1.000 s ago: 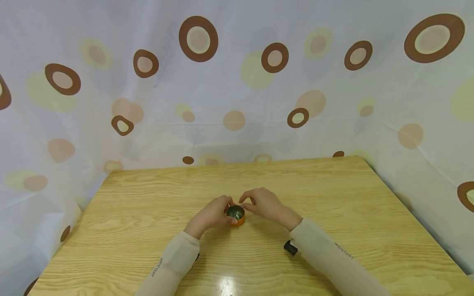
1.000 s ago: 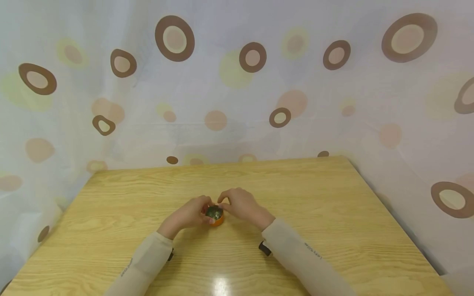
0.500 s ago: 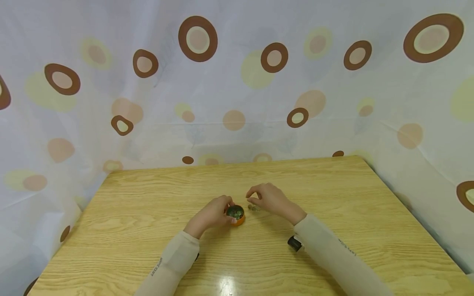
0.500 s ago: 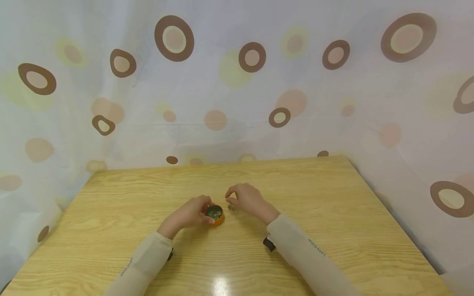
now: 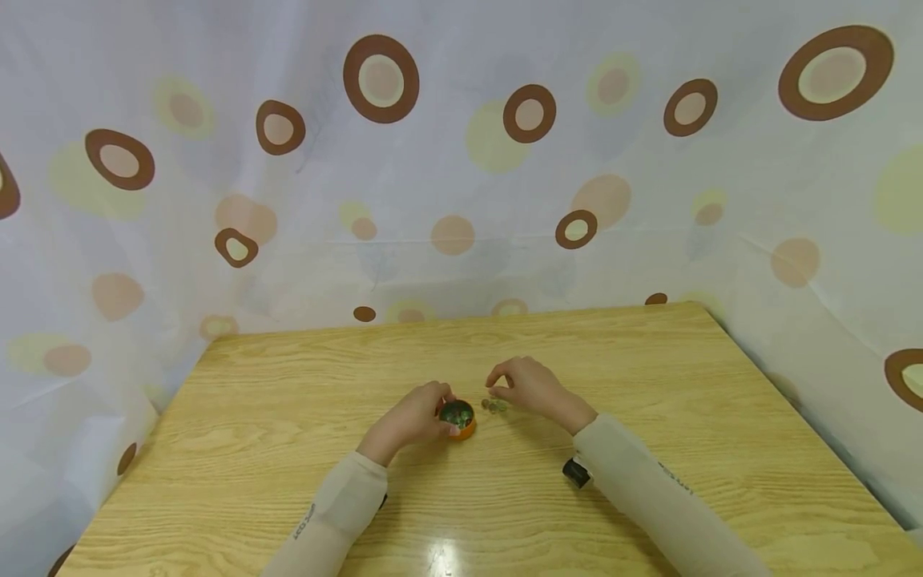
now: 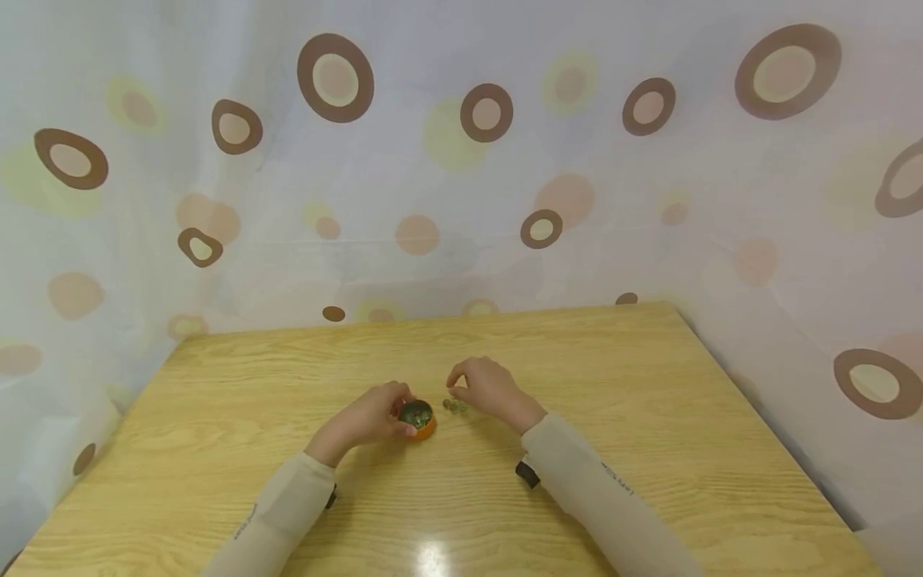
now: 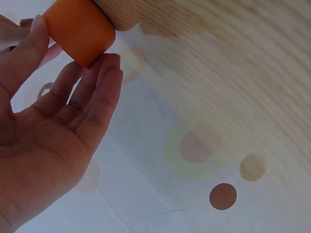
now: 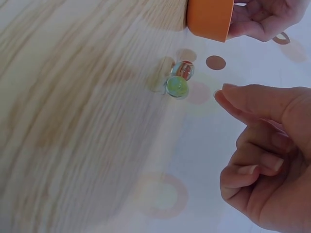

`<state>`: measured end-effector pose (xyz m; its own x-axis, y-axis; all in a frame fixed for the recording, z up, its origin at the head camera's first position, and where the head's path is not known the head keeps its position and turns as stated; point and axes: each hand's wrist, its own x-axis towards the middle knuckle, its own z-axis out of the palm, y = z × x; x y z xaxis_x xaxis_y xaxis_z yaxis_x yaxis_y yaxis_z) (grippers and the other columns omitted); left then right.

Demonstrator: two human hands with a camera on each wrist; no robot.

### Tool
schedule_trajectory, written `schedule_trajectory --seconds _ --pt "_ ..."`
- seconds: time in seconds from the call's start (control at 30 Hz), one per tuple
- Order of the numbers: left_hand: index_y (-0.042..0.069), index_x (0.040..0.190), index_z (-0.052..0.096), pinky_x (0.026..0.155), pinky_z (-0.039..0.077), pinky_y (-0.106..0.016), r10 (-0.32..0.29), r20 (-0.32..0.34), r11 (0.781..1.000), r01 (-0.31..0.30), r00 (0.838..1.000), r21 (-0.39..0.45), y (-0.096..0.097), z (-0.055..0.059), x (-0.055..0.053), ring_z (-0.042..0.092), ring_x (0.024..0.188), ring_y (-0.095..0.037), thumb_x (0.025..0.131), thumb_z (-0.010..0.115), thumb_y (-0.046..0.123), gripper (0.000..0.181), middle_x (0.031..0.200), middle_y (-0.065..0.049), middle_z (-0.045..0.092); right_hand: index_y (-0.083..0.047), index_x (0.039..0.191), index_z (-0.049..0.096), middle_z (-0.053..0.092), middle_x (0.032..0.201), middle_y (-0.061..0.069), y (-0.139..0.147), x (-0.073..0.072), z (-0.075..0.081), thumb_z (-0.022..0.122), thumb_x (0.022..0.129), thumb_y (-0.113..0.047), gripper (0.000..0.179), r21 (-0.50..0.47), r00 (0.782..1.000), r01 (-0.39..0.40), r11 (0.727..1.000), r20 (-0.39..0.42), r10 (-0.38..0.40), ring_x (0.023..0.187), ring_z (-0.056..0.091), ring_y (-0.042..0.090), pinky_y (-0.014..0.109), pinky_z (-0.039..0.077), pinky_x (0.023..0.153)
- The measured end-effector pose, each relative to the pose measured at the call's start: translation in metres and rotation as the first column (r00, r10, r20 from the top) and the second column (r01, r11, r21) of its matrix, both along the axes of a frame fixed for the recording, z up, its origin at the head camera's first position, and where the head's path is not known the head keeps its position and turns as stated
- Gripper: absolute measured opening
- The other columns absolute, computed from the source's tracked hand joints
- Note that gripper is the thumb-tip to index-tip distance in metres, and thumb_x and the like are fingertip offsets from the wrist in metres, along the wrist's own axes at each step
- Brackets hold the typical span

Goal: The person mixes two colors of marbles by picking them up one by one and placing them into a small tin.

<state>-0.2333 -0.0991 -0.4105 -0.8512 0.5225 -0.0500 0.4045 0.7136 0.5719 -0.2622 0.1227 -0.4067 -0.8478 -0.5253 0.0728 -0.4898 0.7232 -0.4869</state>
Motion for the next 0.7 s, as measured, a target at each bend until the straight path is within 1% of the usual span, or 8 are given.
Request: schedule_trajectory --seconds 0.1,0.23,0.3,0.53,0.7 --pt "-0.006 0.111 0.058 0.076 0.048 -0.041 0.011 0.005 1.000 -0.011 1.000 0.004 0.000 -0.001 0.000 0.057 0.086 -0.027 0.083 0.076 0.011 0.038 0.101 -0.018 0.059 -0.004 0.103 0.073 0.050 0.057 -0.003 0.000 -0.001 -0.001 0.067 0.091 -0.014 0.016 0.018 1.000 0.007 1.000 0.002 -0.007 0.049 0.033 0.009 0.022 0.026 0.048" --pt "-0.004 0.112 0.058 0.075 0.048 -0.040 0.016 0.008 1.000 -0.016 1.000 0.002 0.000 -0.002 0.000 0.056 0.086 -0.025 0.083 0.076 0.012 0.038 0.101 -0.016 0.059 -0.005 0.101 0.073 0.063 0.072 0.001 0.001 -0.003 -0.004 0.068 0.090 -0.013 0.014 0.046 1.000 0.018 0.999 0.009 -0.019 0.053 0.042 0.010 0.024 0.034 0.050" --pt "-0.004 0.112 0.058 0.075 0.048 -0.040 0.019 0.011 1.000 -0.019 1.000 0.002 0.000 -0.003 0.000 0.056 0.085 -0.024 0.083 0.076 0.012 0.037 0.101 -0.016 0.059 -0.006 0.101 0.074 0.066 0.080 0.003 0.001 -0.004 -0.006 0.068 0.090 -0.012 0.013 0.057 1.000 0.022 0.998 0.015 -0.022 0.056 0.045 0.010 0.025 0.037 0.052" --pt "-0.004 0.112 0.058 0.076 0.048 -0.040 0.012 0.006 1.000 -0.012 1.000 -0.003 0.000 -0.003 -0.001 0.056 0.087 -0.025 0.084 0.076 0.012 0.037 0.101 -0.015 0.058 -0.008 0.099 0.074 0.068 0.095 0.007 0.002 -0.009 -0.013 0.068 0.091 -0.013 0.012 0.106 0.999 0.038 0.994 0.031 -0.041 0.060 0.051 0.011 0.027 0.043 0.056" --pt "-0.004 0.112 0.058 0.075 0.048 -0.039 0.011 0.002 1.000 -0.011 1.000 -0.001 0.000 -0.002 -0.001 0.056 0.085 -0.024 0.083 0.076 0.011 0.037 0.100 -0.015 0.058 -0.009 0.097 0.074 0.069 0.103 0.009 0.000 -0.011 -0.015 0.068 0.090 -0.013 0.010 0.127 0.999 0.035 0.991 0.017 -0.037 0.064 0.056 0.012 0.028 0.046 0.058"
